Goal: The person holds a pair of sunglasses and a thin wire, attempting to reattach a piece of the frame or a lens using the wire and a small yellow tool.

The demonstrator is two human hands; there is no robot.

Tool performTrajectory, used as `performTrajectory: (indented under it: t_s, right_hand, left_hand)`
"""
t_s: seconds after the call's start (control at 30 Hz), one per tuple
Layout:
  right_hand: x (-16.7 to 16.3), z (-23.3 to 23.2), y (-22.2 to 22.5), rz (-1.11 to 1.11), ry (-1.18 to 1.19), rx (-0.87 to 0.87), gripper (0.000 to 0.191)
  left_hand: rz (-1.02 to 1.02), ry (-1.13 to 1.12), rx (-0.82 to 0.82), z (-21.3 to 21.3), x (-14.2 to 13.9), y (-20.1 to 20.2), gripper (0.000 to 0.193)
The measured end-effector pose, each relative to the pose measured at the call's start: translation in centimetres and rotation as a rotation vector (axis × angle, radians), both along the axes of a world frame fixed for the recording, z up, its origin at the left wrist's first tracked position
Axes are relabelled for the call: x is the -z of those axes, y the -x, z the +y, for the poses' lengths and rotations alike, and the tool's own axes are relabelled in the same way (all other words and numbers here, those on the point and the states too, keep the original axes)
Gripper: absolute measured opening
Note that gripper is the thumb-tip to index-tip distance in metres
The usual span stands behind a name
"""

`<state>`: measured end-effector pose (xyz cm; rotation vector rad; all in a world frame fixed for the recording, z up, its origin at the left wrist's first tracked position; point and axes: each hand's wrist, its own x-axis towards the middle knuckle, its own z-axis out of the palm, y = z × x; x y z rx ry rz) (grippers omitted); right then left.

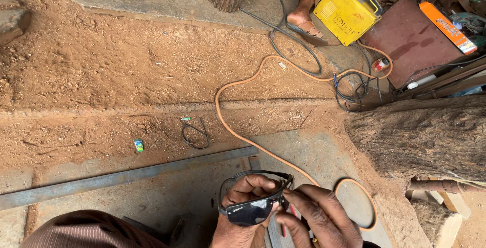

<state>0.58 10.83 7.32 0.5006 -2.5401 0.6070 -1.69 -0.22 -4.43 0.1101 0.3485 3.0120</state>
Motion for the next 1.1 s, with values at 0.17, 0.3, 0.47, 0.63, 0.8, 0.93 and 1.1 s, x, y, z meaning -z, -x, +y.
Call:
performTrajectory:
  t_s: [0.17,0.3,0.47,0.63,0.8,0.93,1.1]
  right_hand:
    - [-0.6,0.1,0.2,-0.007,-0.054,0.07,0.029]
    - [-1.2,-0.2,0.2,-0.041,-0.021,0.064,0.019]
    - [-1.2,-0.8,0.2,-0.051,0.022,0.116,0.014]
    - [-1.2,-0.9,0.3,-0.027,-0.041,0.144,0.016]
    - [-1.1,-0.9,0.6,0.044,-0.227,0.063,0.017]
    - [-0.6,-0.9,0.6,-0.157,-0.031,0.128,0.02]
    - [0.2,-0.7,0.7,-0.088,0.085,0.0,0.017]
  left_hand:
    - [0.014,-0.054,0.013,0.6,-0.1,0.2,0.025]
    - [0.004,-0.041,-0.006,0.7,-0.1,0.1,0.027]
    - [-0.028,-0.017,0.02,0.6,0.3,0.3,0.031]
    - [0.122,-0.013,-0.089,1.0,0.5,0.5,0.03]
    - [0.06,0.042,-0.098,0.7,0.1,0.3,0.03]
    - [0.021,-0.008,-0.066,0.5,-0.2,0.0,0.03]
    - [0.047,-0.086,-0.039,0.8,-0.2,0.4,0.023]
